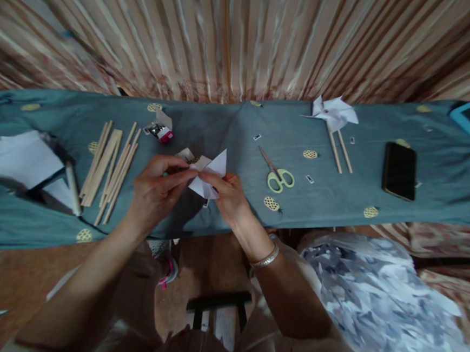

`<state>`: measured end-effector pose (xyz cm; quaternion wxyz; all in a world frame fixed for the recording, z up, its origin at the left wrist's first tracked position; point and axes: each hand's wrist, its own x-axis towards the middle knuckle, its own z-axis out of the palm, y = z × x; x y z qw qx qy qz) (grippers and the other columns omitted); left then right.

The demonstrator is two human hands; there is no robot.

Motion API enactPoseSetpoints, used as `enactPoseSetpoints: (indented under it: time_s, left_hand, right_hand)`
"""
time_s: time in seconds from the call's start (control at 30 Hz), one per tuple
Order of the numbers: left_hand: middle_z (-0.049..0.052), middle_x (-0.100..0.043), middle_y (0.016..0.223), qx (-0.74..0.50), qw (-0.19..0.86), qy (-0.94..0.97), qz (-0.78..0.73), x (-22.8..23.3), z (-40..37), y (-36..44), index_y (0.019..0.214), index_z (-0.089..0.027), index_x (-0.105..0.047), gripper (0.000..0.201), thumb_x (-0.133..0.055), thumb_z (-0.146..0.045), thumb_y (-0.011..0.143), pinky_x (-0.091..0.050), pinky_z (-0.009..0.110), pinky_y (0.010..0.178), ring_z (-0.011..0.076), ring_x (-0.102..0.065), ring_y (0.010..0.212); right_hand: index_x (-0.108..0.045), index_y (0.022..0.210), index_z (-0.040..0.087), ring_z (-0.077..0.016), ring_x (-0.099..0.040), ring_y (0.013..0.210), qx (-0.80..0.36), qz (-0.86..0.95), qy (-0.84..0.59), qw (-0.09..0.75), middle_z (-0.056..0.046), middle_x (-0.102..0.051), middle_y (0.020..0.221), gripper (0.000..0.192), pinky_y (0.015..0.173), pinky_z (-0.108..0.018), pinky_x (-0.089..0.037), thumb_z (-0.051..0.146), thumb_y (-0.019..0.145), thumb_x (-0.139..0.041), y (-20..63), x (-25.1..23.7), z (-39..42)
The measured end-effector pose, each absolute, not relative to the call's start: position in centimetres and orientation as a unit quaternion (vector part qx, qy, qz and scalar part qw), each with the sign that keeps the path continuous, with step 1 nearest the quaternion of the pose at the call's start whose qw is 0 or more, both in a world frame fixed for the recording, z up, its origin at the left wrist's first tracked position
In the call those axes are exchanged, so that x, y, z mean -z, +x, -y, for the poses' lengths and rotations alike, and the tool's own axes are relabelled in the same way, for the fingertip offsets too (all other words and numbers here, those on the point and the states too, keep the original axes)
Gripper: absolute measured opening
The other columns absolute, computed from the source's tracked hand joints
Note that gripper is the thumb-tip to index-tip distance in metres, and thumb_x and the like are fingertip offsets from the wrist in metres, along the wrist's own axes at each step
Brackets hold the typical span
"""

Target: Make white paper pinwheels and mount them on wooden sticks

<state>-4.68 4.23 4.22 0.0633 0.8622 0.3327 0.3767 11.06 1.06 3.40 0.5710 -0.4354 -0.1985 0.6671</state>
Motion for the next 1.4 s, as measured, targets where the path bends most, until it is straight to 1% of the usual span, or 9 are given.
enactPoseSetpoints:
  time_s: [0.33,0.53,0.63,0.77,0.87,0.93,1.13,1.3,1.4]
  left_hand:
    - [0.007,-0.066,0.098,-0.371,0.058,0.862,-0.342,-4.3,-4.2,-4.7,0.101,-0.022,-0.073,0.022,-0.052,-0.023,0.098,-0.054,0.029,0.073,0.0174,-0.059,0.087]
    - [0.008,-0.068,0.100,-0.378,0.092,0.852,-0.350,-4.3,-4.1,-4.6,0.099,-0.025,-0.075,0.020,-0.055,-0.024,0.095,-0.054,0.033,0.076,0.0203,-0.061,0.091]
    - [0.006,-0.069,0.105,-0.413,0.177,0.806,-0.384,-4.3,-4.1,-4.5,0.106,-0.024,-0.074,0.019,-0.065,-0.028,0.090,-0.054,0.035,0.086,0.0199,-0.064,0.098]
    - [0.008,-0.069,0.117,-0.487,0.417,0.638,-0.427,-4.0,-4.5,-4.2,0.120,-0.024,-0.067,0.044,-0.075,-0.041,0.080,-0.055,0.034,0.088,0.0205,-0.067,0.103]
    - [0.009,-0.073,0.108,-0.471,0.578,0.505,-0.435,-3.8,-4.6,-3.9,0.118,-0.022,-0.066,0.050,-0.076,-0.049,0.077,-0.056,0.036,0.085,0.0235,-0.070,0.101]
    - [0.009,-0.075,0.103,-0.443,0.635,0.463,-0.431,-3.7,-4.5,-3.7,0.115,-0.020,-0.067,0.051,-0.078,-0.050,0.075,-0.057,0.037,0.082,0.0245,-0.071,0.096]
    - [0.009,-0.075,0.106,-0.476,0.632,0.439,-0.426,-3.2,-4.5,-3.3,0.117,-0.020,-0.064,0.061,-0.087,-0.040,0.064,-0.057,0.034,0.081,0.0223,-0.072,0.095]
    - [0.007,-0.076,0.094,-0.450,0.654,0.419,-0.441,-3.2,-4.4,-3.1,0.100,-0.018,-0.070,0.046,-0.078,-0.054,0.073,-0.056,0.029,0.070,0.0208,-0.072,0.085]
    - [0.008,-0.076,0.087,-0.424,0.689,0.412,-0.419,-3.4,-3.9,-2.6,0.091,-0.017,-0.072,0.050,-0.071,-0.064,0.075,-0.057,0.031,0.070,0.0234,-0.072,0.085]
  right_hand:
    - [-0.077,0.072,0.023,-0.0189,-0.068,0.075,-0.657,0.186,-0.455,0.572,0.000,-0.076,0.078,0.012,0.079,-0.034,-0.055,0.029,0.062,-0.080,10.9,-4.5,-1.0]
    - [-0.077,0.072,0.022,-0.0144,-0.066,0.070,-0.661,0.176,-0.435,0.586,0.002,-0.077,0.076,0.015,0.077,-0.029,-0.054,0.025,0.059,-0.082,10.6,-4.1,-1.0]
    - [-0.076,0.070,0.023,-0.0150,-0.066,0.067,-0.656,0.183,-0.440,0.586,0.002,-0.077,0.073,0.017,0.073,-0.030,-0.054,0.028,0.056,-0.085,10.8,-3.9,-1.1]
    - [-0.076,0.074,0.022,-0.0174,-0.068,0.071,-0.642,0.208,-0.448,0.587,0.000,-0.077,0.075,0.023,0.075,-0.033,-0.054,0.033,0.056,-0.086,11.2,-4.1,-1.1]
    - [-0.076,0.075,0.023,-0.0181,-0.069,0.073,-0.629,0.230,-0.455,0.587,0.000,-0.076,0.075,0.024,0.077,-0.034,-0.054,0.034,0.057,-0.086,11.5,-4.2,-1.1]
    - [-0.076,0.073,0.023,-0.0173,-0.067,0.070,-0.619,0.244,-0.462,0.586,0.001,-0.075,0.072,0.023,0.074,-0.035,-0.053,0.034,0.057,-0.087,11.7,-4.1,-1.0]
    - [-0.076,0.075,0.023,-0.0179,-0.067,0.070,-0.591,0.293,-0.485,0.574,0.002,-0.074,0.070,0.024,0.071,-0.034,-0.053,0.036,0.058,-0.087,12.0,-4.1,-0.8]
    - [-0.077,0.073,0.024,-0.0174,-0.066,0.069,-0.580,0.296,-0.488,0.582,0.001,-0.076,0.074,0.022,0.071,-0.034,-0.053,0.036,0.057,-0.086,12.1,-4.6,-0.7]
    - [-0.078,0.074,0.024,-0.0184,-0.067,0.070,-0.589,0.300,-0.473,0.582,0.001,-0.076,0.074,0.023,0.074,-0.035,-0.054,0.036,0.056,-0.087,12.2,-4.8,-0.6]
